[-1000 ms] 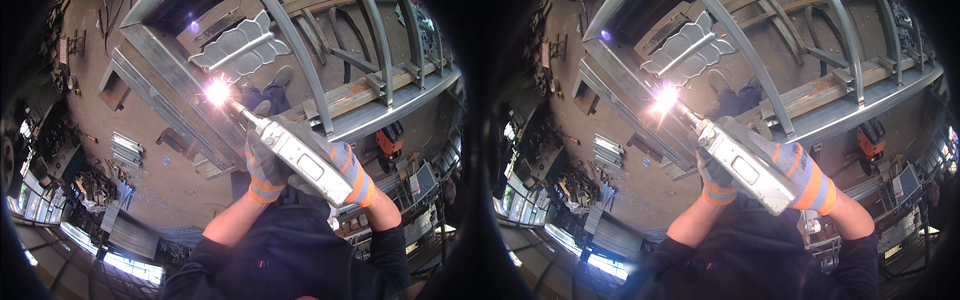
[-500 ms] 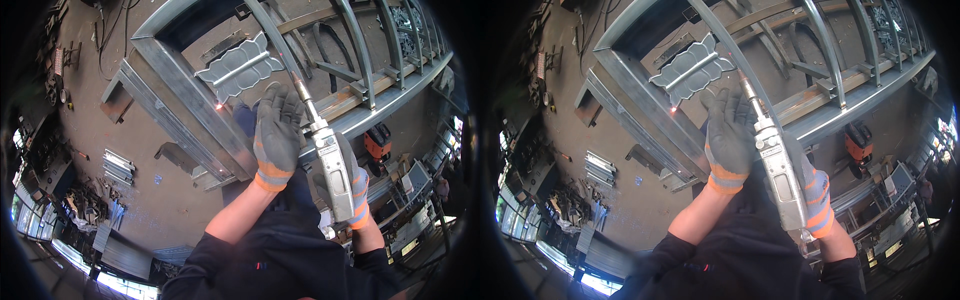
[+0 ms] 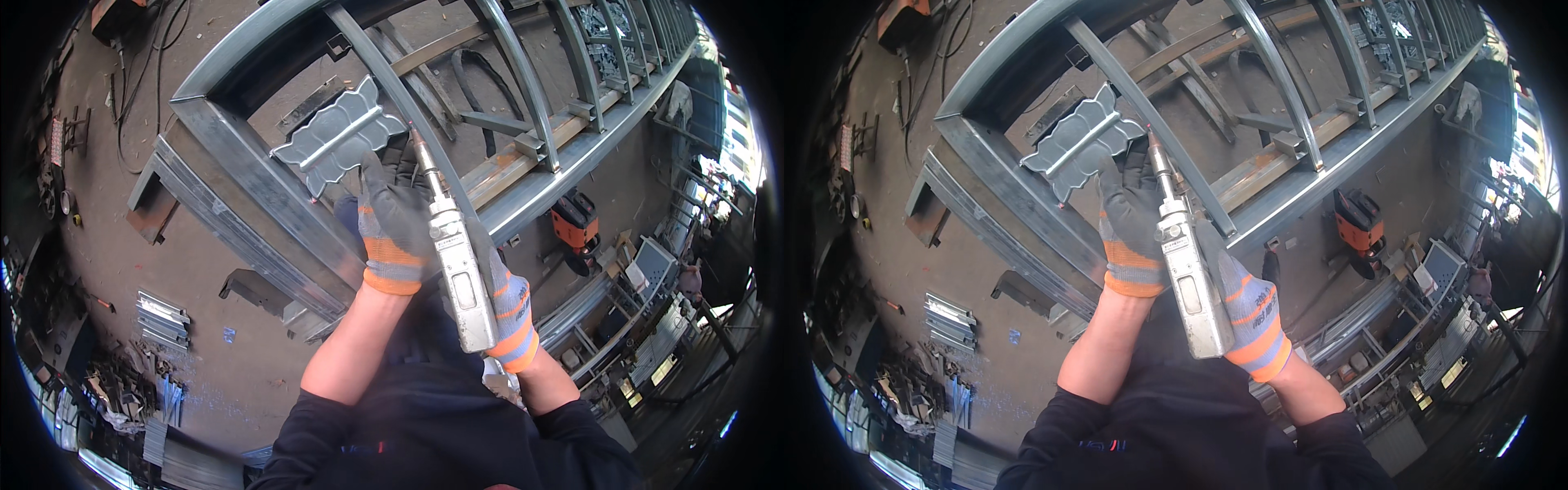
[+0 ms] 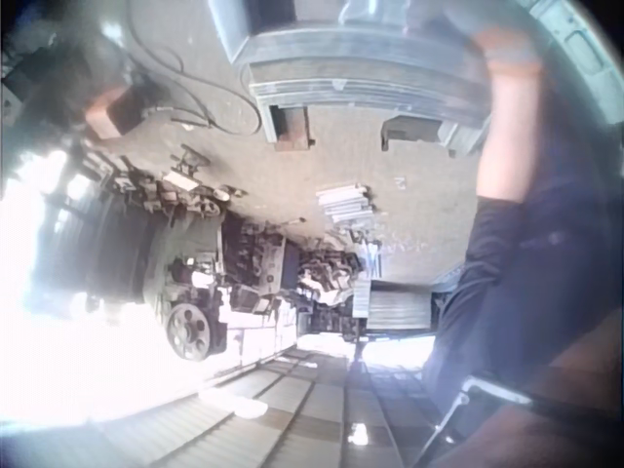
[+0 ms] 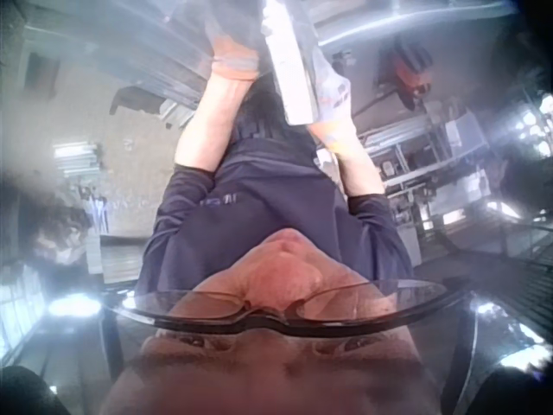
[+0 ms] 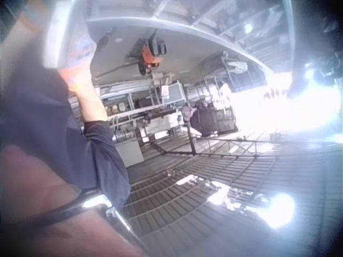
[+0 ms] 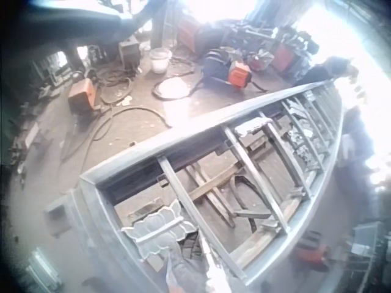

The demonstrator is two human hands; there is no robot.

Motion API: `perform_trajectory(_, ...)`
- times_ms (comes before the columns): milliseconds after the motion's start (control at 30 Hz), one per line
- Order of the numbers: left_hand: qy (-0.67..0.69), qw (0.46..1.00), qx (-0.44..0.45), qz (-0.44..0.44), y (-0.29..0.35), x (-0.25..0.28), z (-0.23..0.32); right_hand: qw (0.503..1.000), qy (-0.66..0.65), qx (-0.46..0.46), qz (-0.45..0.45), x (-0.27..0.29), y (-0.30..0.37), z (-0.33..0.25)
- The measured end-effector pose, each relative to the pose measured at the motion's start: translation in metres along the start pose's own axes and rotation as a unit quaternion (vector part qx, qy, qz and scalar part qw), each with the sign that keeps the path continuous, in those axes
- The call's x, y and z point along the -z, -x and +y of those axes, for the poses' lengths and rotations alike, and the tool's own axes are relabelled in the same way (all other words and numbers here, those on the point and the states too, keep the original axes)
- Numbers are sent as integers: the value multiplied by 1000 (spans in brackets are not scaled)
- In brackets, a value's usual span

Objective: The person welds a metal frame using a handheld welding tool, creating bright sparks along the joints. They then pick up small metal brackets from a pile on the floor and weld them onto the frame at multiple locations.

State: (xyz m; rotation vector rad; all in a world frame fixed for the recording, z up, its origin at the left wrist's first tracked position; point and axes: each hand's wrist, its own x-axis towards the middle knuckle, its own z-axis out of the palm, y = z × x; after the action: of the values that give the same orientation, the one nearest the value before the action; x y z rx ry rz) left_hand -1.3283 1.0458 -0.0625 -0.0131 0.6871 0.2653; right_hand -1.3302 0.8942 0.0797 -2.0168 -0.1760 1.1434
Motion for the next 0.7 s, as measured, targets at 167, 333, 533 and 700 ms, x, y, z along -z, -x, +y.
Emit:
perform_trajectory(167, -107, 993, -23, 49, 18, -8, -1, 999, 19, 19, 18, -6, -1, -4)
perform_trajectory(333, -214, 976, 3, -26, 38, -4, 6, 994, 47, 87, 49, -12, -8, -3)
perform_trajectory(533, -143, 989, 33, -11, 52, -4, 3, 993, 54, 88, 58, -19, -9, -1)
perform_trajectory(700, -123, 991, 58, -4, 49, -5, 4, 993, 70, 89, 45, -19, -7, -1)
